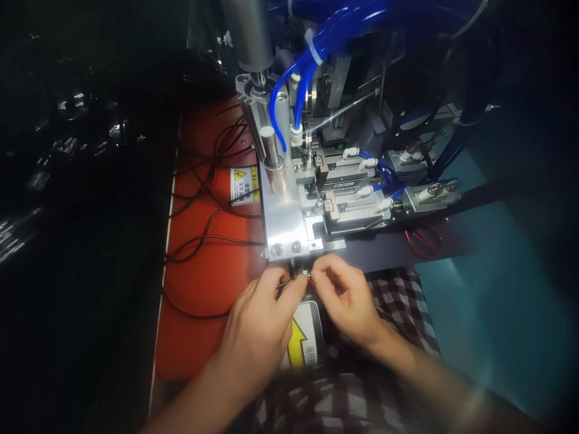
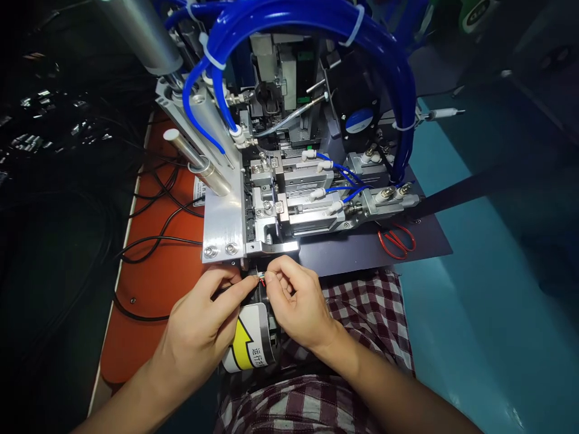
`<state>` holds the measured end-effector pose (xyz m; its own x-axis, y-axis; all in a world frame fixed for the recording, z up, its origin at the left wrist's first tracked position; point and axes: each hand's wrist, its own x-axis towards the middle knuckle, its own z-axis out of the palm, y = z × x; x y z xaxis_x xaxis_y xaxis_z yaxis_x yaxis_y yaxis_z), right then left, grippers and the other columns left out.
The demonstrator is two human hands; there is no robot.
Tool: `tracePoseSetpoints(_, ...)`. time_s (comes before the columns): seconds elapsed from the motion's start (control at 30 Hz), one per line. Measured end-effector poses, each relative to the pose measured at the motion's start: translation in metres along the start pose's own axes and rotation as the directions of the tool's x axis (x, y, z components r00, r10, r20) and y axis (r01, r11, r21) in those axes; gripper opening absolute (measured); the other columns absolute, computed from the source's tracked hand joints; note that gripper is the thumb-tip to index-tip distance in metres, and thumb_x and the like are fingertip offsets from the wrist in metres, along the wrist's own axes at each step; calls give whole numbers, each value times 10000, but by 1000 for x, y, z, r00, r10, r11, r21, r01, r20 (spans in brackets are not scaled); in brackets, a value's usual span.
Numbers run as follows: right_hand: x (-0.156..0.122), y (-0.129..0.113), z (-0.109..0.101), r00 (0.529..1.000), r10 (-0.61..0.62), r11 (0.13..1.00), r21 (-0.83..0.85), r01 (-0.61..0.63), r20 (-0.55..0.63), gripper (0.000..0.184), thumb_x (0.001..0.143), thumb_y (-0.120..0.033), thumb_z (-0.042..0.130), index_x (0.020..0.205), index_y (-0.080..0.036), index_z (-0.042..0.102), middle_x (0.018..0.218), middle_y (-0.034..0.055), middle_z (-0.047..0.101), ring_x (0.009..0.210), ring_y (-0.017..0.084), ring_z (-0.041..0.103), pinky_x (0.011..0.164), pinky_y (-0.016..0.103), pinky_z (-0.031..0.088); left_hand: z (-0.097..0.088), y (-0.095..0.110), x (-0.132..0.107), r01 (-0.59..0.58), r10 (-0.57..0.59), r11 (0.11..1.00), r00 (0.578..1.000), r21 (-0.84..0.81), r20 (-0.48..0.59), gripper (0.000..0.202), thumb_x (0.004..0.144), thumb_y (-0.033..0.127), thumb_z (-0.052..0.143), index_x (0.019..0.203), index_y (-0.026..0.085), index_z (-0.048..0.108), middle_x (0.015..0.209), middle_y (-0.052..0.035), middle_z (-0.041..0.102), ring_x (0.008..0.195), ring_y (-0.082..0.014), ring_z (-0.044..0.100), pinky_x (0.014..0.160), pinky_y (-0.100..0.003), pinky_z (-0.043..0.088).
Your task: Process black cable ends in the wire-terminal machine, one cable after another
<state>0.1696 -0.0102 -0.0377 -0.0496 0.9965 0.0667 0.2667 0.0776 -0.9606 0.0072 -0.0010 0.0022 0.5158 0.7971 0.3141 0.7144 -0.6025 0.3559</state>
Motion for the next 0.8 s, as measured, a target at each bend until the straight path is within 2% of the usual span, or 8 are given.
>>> tracePoseSetpoints(0.13, 1, -9, 3, 991, 136, 987, 83, -134, -12, 136, 873, -174, 498, 739, -194, 493, 659, -27, 463, 589, 114, 441, 532, 236, 364, 0, 0, -1, -9, 9, 1000, 1000, 17, 6, 355, 784, -33, 431, 999, 68, 695, 796, -118, 589, 677, -192, 620, 540, -276, 549)
tracePoseSetpoints(0.27, 5, -19, 3, 954, 300, 937, 187, -294, -3, 143, 854, -194, 511, 712, -190, 498, 609, -50, 423, 546, 99, 400, 498, 226, 330, 1, 0, -1, -10, 10, 1000, 1000, 30, -1, 353, 793, -29, 423, 1001, 70, 690, 807, -119, 588, 683, -190, 617, 541, -271, 545)
tracePoseSetpoints(0.47, 5, -17, -8, 894, 411, 816, 364, -449, 180, 205, 883, -340, 528, 781, -163, 545, 612, -31, 529, 488, 80, 406, 473, 223, 321, 1, 0, 0, -3, 3, 1000, 1000, 19, -2, 340, 799, -18, 411, 962, 92, 688, 791, -92, 578, 668, -167, 602, 537, -241, 534)
tracePoseSetpoints(0.6, 4, -15, -11, 870, 443, 765, 414, -494, 218, 206, 861, -352, 562, 799, -155, 567, 620, -29, 542, 482, 71, 413, 473, 216, 325, 1, 0, -2, 12, -12, 1000, 1000, 14, 13, 340, 806, -12, 422, 995, 94, 684, 807, -94, 573, 677, -169, 602, 534, -242, 530)
tracePoseSetpoints(0.8, 6, -17, -6, 877, 457, 797, 368, -479, 152, 136, 813, -263, 590, 733, -163, 546, 577, -47, 501, 473, 67, 386, 443, 203, 301, 1, 0, -1, 18, -18, 1000, 1000, 23, 23, 316, 826, 4, 430, 987, 95, 686, 792, -88, 567, 669, -165, 603, 521, -235, 525)
